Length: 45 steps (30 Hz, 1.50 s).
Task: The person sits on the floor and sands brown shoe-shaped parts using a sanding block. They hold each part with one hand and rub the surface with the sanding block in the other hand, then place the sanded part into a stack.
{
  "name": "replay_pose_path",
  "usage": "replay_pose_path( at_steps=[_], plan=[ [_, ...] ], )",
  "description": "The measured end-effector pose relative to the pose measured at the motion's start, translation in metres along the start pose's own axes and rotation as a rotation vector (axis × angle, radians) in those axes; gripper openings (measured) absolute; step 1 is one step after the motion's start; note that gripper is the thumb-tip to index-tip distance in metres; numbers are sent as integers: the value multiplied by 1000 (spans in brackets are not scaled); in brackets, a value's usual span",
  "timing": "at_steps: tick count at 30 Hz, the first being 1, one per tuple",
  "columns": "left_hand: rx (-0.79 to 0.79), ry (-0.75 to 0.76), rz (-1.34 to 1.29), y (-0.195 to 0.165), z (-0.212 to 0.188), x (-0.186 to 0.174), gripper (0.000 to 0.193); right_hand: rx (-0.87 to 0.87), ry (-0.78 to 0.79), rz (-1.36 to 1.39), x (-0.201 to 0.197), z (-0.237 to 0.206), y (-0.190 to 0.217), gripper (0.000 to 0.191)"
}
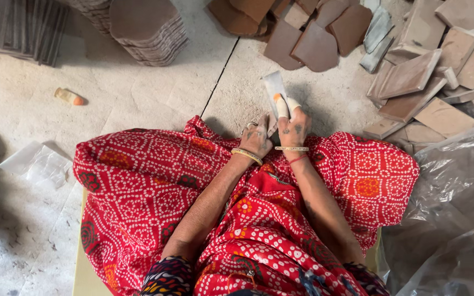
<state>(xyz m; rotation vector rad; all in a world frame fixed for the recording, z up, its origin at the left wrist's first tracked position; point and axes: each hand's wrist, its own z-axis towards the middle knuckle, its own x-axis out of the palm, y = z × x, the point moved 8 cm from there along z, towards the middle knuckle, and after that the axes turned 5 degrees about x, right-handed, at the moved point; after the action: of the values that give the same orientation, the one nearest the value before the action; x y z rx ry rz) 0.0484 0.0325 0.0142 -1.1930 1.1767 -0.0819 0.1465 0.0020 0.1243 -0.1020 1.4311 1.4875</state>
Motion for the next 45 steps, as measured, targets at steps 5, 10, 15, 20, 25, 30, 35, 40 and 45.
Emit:
replay_pose_path(
  at_steps=[5, 10, 15, 20, 25, 30, 35, 40, 45],
  plan=[
    [-22, 94, 1, 9, -3, 14, 63, -82, 15, -100, 1, -18, 17, 22],
    [33, 23, -28, 8, -1, 5, 75, 288, 74, 139, 6, 10, -21, 23],
    [-32, 38, -145, 16, -1, 5, 78, -42, 33, 4, 3, 4, -1, 20],
    [9, -13, -94, 18, -5, -2, 75, 1, 25, -442, 0, 23, -22, 18],
    [-39, 79, -115, 26, 0, 1, 68, 367, 89, 316, -14, 40, -57, 36],
    [-5, 88, -10, 24, -5, 3, 80, 313, 171, 271, 8, 15, -39, 27],
    [-39, 159, 32, 28, 0, 9, 81, 237, 196, 117, 15, 33, -35, 26],
    [58, 58, 101, 19, 4, 8, 75, 285, 243, 300, 17, -3, -12, 23],
    [-61, 119, 48, 21, -9, 11, 48, -64, 24, -41, -3, -16, 37, 24]
  ],
)
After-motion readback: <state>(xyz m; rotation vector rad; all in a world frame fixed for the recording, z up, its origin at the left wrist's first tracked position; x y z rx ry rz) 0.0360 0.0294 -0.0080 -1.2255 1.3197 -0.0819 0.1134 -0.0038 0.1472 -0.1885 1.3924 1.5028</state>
